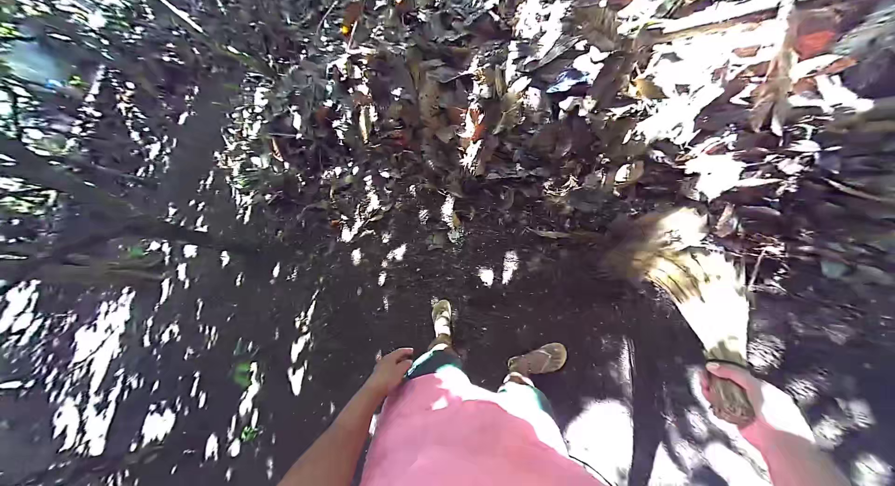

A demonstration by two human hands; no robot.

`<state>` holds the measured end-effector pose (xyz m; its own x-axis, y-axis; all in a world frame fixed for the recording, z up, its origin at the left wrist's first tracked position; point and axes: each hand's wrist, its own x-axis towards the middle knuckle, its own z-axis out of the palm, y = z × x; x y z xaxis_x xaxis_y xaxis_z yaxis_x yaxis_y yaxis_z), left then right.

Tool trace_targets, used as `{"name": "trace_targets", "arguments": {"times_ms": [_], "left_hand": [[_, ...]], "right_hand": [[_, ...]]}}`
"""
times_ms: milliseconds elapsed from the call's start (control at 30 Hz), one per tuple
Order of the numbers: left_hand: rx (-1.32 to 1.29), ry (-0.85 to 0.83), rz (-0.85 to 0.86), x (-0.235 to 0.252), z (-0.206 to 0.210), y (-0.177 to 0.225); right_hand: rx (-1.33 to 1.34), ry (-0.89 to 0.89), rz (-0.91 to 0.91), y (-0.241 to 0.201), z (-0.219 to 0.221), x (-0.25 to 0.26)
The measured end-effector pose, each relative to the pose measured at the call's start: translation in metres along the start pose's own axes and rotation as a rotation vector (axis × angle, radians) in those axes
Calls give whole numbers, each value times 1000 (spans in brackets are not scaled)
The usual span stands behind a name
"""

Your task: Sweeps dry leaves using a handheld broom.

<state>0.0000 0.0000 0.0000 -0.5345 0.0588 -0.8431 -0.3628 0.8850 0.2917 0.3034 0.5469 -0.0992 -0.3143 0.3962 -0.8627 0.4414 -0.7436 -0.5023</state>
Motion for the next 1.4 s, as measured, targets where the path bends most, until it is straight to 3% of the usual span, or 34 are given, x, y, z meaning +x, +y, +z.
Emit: {"name": "trace_targets", "arguments": {"times_ms": [100,167,300,367,433,500,633,733,867,1000,1100,1167,1233,1300,1400], "left_hand": [[-1,18,-67,-11,1,-7],[0,20,-78,-17,3,-12],[-20,21,-58,-17,11,-19],[-31,10,-49,-18,15,-16],[-55,-1,-59,-14,20,-7],[-80,-1,-62,-8,20,0],[-90,16,-63,-2,8,10],[-82,57,-79,1,-4,9],[-118,69,-120,-4,-7,-6],[-95,32,-135,0,-1,-21],[-107,25,-115,3,6,-17],[-113,15,-98,4,6,-9],[-110,19,-68,8,3,-4],[-112,18,-59,8,1,3],[-107,47,-73,-1,-3,5]], "right_hand": [[-191,89,-62,-23,26,-8],[-195,33,17,-7,59,-44],[192,-291,229,46,104,-118],[361,-438,357,73,115,-129],[397,-437,455,82,119,-114],[294,-328,413,66,118,-77],[-30,-27,76,-7,105,6],[-144,-5,-67,-28,117,24],[-108,-73,-193,-7,144,-26],[172,-279,89,24,164,-118],[449,-410,371,58,156,-135],[494,-372,415,69,133,-109],[403,-205,304,54,102,-69],[209,-10,121,11,74,-32],[-64,115,-56,-28,57,1]]}}
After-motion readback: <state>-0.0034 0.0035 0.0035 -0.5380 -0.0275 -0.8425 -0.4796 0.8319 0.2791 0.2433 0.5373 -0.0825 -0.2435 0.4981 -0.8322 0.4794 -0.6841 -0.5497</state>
